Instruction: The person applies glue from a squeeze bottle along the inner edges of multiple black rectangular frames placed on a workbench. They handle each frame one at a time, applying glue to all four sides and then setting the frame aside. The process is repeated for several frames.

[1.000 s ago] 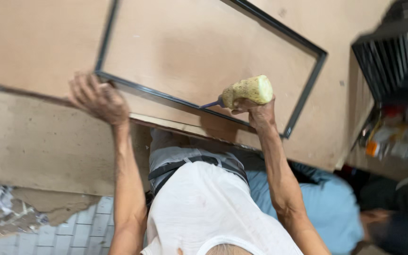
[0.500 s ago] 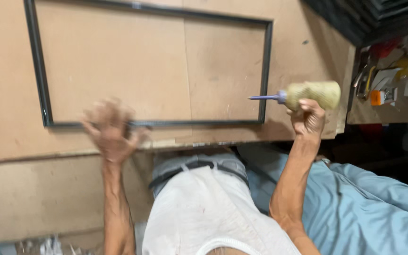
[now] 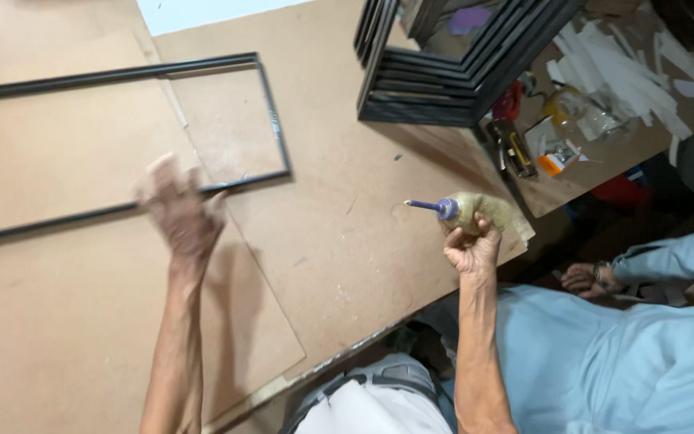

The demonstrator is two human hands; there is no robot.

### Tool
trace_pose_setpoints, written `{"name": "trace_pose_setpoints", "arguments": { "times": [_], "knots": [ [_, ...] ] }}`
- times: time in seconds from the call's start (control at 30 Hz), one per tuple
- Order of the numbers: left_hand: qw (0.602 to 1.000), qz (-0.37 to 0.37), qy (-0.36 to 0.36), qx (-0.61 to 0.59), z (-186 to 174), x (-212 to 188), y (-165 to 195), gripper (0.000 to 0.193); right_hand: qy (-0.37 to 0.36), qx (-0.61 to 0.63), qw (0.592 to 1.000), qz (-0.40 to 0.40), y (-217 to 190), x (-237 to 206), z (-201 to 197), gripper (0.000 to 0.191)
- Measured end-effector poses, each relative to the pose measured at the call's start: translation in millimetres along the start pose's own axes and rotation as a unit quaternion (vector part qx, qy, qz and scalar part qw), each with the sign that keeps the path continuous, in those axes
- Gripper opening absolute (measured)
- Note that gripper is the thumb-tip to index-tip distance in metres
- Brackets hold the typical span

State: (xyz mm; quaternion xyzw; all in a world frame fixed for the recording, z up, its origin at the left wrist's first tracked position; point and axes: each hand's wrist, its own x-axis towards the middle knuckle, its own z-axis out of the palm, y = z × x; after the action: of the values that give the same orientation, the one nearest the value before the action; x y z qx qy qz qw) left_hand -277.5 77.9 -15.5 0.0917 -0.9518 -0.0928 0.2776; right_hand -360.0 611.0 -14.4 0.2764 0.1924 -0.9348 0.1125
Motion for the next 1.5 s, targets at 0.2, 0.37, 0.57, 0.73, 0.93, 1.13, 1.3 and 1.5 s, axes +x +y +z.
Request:
{"name": "trace_pose_setpoints", "arguments": {
  "times": [0.2,0.37,0.57,0.73,0.93,1.13,1.3,1.5],
  "knots": [
    [0.947,0.314,0.029,0.063,48.7,180.7,151.5,0.047,0.019,0.117,0.992,-0.032,-33.8,19.7,-7.3,0.051],
    [0.842,0.460,0.137,0.246,62.0,303.6,246.8,0.032,0.035,0.184,0.981,-0.058,-84.5,36.0,-23.5,0.063],
    [0.703,0.560,0.103,0.426,54.6,364.7,285.9,0.017,-0.062,0.195,0.975,-0.081,-120.0,36.4,-35.1,0.067],
    [0.647,0.631,0.094,0.417,30.2,363.2,272.0,0.010,-0.061,0.245,0.963,-0.091,-130.4,26.5,-14.9,0.071],
    [0.570,0.710,0.167,0.378,-71.2,261.7,198.9,0.015,-0.163,0.253,0.951,-0.075,-128.9,-4.3,3.6,0.072],
    [0.751,0.594,0.073,0.280,-176.6,74.9,89.4,0.020,-0.290,0.080,0.951,-0.070,-119.0,-42.3,13.7,0.066],
    [0.882,0.405,-0.028,0.240,-170.9,-104.7,34.3,0.023,-0.315,-0.017,0.949,-0.021,-66.4,-51.2,62.2,0.065],
    [0.993,0.092,-0.061,0.050,-84.4,-264.0,24.5,0.031,-0.327,-0.096,0.938,0.068,84.9,-60.7,136.5,0.043]
  ]
}}
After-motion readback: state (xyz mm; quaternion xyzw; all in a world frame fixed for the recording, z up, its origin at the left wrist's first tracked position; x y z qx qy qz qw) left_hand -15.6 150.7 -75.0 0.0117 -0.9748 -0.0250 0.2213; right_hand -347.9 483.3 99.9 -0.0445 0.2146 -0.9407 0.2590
